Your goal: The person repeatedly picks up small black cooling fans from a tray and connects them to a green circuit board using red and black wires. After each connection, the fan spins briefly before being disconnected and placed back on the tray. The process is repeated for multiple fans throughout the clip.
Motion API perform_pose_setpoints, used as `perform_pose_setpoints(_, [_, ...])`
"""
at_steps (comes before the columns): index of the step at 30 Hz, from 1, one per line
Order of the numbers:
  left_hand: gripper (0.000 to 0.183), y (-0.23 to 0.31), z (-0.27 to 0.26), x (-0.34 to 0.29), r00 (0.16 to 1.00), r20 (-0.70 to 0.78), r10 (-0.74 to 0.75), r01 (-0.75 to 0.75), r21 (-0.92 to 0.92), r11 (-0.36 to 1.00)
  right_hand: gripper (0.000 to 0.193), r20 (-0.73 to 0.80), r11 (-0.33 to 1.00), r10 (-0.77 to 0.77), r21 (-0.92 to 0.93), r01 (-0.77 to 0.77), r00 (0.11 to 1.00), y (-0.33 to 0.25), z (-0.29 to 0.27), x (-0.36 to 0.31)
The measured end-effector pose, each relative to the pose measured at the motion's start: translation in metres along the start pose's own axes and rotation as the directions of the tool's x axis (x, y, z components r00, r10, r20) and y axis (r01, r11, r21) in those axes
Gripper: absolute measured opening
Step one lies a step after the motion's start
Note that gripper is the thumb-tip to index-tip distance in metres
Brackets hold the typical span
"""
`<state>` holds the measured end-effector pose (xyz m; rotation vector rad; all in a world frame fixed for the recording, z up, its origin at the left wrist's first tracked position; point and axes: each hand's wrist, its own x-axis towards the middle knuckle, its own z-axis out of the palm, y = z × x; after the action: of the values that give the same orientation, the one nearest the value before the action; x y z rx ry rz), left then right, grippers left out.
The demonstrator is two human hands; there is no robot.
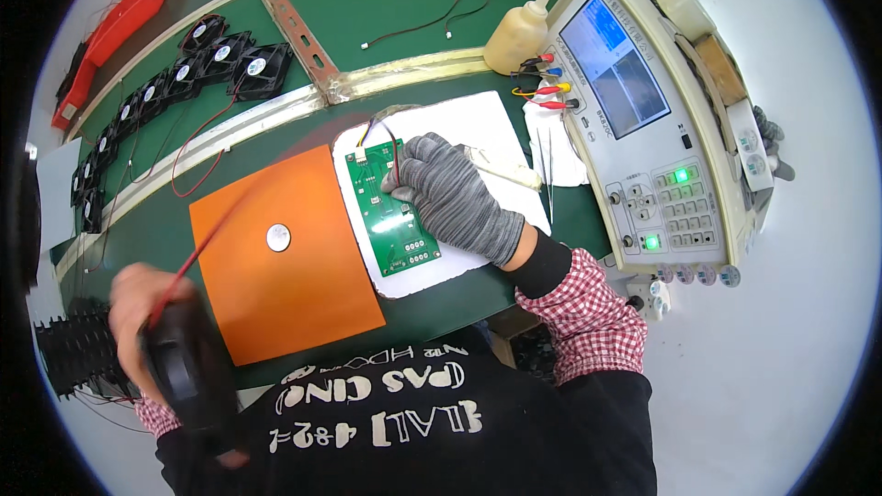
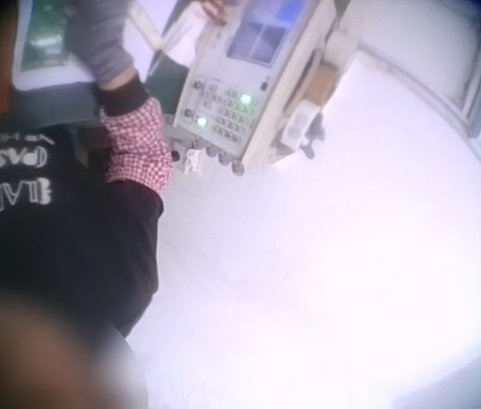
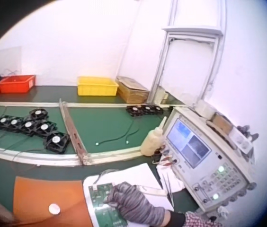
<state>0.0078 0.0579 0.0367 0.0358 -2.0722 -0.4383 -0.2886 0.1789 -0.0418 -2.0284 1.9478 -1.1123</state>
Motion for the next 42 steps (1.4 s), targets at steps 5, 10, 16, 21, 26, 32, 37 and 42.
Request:
perform_pose_setpoints(5, [0.048, -0.037, 0.042, 0.051, 0.931, 0.062, 0.359, -0.349, 0.432, 0.832, 0.016, -0.017, 0.987, -0.060, -0.151, 0.057, 0.998, 0.012, 0.002, -0.010])
perform_pose_setpoints(10, [0.101, -0.153, 0.089, 0.086, 0.965, 0.256, -0.057, -0.053, 0.404, 0.913, 0.010, -0.154, 0.975, 0.100, 0.213, -0.066, 0.983, -0.009, -0.005, -0.004])
perform_pose_setpoints(16, [0.076, -0.213, 0.089, 0.095, 0.814, 0.490, -0.311, 0.047, 0.478, 0.877, 0.039, -0.118, 0.856, 0.289, 0.477, -0.201, 0.950, -0.006, -0.007, -0.005])
perform_pose_setpoints(21, [0.072, -0.042, 0.088, 0.082, 0.974, 0.226, 0.010, 0.025, -0.150, 0.988, 0.072, 0.179, 0.689, 0.268, 0.651, -0.318, 0.947, -0.040, -0.014, 0.000])
perform_pose_setpoints(26, [0.057, -0.006, 0.011, 0.066, 0.994, -0.101, -0.052, 0.040, -0.114, 0.993, 0.017, 0.504, 0.686, -0.402, 0.719, -0.113, 0.765, -0.070, -0.007, 0.001])
perform_pose_setpoints(32, [0.027, -0.135, -0.050, 0.028, 0.778, -0.603, -0.176, 0.335, 0.160, 0.929, 0.014, 0.605, 0.638, -0.219, 0.682, -0.357, 0.765, -0.060, -0.028, -0.020])
perform_pose_setpoints(37, [0.017, -0.079, 0.010, 0.007, 0.392, 0.447, -0.804, 0.886, -0.419, 0.199, 0.016, 0.233, 0.809, 0.265, 0.475, -0.347, 0.936, -0.036, -0.036, 0.001])
perform_pose_setpoints(42, [0.041, -0.073, 0.044, -0.030, 0.797, 0.398, -0.454, 0.468, 0.067, 0.881, 0.024, 0.090, 0.824, 0.375, 0.424, -0.376, 0.923, -0.018, -0.010, 0.001])
